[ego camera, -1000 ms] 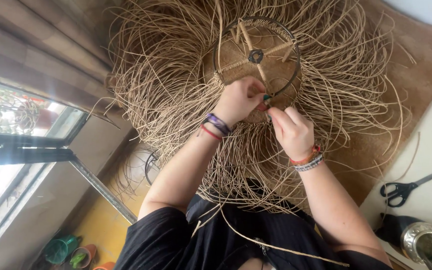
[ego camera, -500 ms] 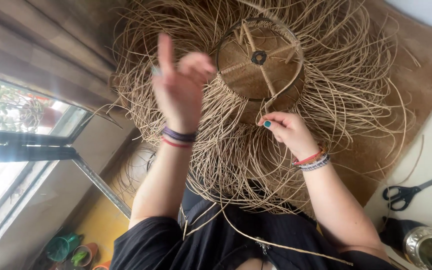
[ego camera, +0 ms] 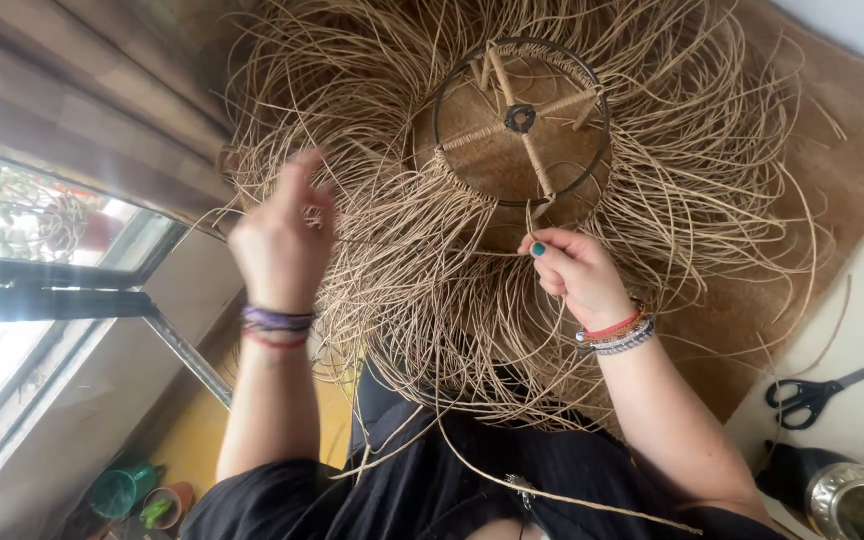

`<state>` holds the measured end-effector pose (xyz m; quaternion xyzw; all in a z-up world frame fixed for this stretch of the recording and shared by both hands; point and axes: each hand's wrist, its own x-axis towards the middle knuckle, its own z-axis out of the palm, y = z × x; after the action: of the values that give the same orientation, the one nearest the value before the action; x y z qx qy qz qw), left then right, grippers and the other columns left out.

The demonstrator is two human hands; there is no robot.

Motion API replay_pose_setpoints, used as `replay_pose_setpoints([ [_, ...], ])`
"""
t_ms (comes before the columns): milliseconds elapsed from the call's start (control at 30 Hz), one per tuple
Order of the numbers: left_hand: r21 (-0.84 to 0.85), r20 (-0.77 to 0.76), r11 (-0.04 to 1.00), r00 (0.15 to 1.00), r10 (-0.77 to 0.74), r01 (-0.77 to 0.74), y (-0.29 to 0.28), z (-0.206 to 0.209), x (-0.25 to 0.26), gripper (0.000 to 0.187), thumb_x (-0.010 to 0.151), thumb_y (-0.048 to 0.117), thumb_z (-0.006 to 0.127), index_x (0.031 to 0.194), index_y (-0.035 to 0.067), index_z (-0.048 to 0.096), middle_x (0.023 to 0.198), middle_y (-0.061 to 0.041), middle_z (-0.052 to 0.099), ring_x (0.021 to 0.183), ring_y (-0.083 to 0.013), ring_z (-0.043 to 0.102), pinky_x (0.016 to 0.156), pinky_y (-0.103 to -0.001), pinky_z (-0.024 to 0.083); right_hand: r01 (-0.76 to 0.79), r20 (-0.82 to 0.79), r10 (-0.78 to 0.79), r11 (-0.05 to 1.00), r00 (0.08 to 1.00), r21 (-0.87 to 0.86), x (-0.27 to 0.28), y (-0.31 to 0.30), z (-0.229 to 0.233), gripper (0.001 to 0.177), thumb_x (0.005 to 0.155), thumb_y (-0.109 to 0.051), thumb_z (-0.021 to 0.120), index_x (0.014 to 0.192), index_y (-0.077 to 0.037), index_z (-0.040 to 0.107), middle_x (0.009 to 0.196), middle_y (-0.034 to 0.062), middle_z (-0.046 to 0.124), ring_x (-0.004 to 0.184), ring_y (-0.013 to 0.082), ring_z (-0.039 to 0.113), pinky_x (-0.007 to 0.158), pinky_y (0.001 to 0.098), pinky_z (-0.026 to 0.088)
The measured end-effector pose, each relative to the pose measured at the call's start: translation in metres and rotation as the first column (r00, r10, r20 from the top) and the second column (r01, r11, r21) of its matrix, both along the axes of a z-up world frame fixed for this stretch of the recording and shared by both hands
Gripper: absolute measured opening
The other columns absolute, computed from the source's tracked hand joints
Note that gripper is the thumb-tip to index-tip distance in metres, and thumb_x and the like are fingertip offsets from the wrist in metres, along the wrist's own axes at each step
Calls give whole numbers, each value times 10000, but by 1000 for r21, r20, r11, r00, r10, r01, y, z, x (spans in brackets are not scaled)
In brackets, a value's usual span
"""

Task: Weaving wicker or straw strands through a metal frame to assemble a decorative furniture item.

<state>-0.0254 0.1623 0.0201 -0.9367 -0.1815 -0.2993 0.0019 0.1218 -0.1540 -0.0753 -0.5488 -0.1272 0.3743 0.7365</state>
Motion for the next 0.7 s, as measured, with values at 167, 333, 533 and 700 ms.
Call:
replay_pose_setpoints([
  [167,28,-480,996,875,-58,82,-42,-11,12,931,710,516,839,1510,246,446,1068,2,662,932,-209,649,990,-456,382,5,-53,-2,998,999,61,-9,16,-12,168,1027,-28,547,1125,24,673,608,-102,260,512,-19,259,418,129,228],
  [333,-117,-11,691,695,-719,713,-101,-49,59,611,842,412,805,1385,208,611,1395,-60,605,1183,-229,623,1014,-401,450,60,-63,-57,997,996,40,-15,25,-32,160,1028,-49,549,1111,-18,682,700,-95,288,538,-29,364,422,127,299],
  [533,-71,307,676,661,-685,734,-106,-93,96,260,1030,389,557,1099,213,735,1092,39,730,893,-151,691,785,-305,496,187,-138,-163,964,977,189,-32,33,-4,107,1058,-154,514,1133,-89,555,684,-113,189,496,-34,267,373,112,236],
  [700,-175,377,703,707,-599,689,-111,-97,127,287,1019,446,527,830,271,652,724,125,604,739,-107,630,797,-285,434,309,-110,-297,945,948,106,-26,32,-6,87,1069,-190,526,988,-162,509,648,-121,157,467,-33,233,348,114,204],
])
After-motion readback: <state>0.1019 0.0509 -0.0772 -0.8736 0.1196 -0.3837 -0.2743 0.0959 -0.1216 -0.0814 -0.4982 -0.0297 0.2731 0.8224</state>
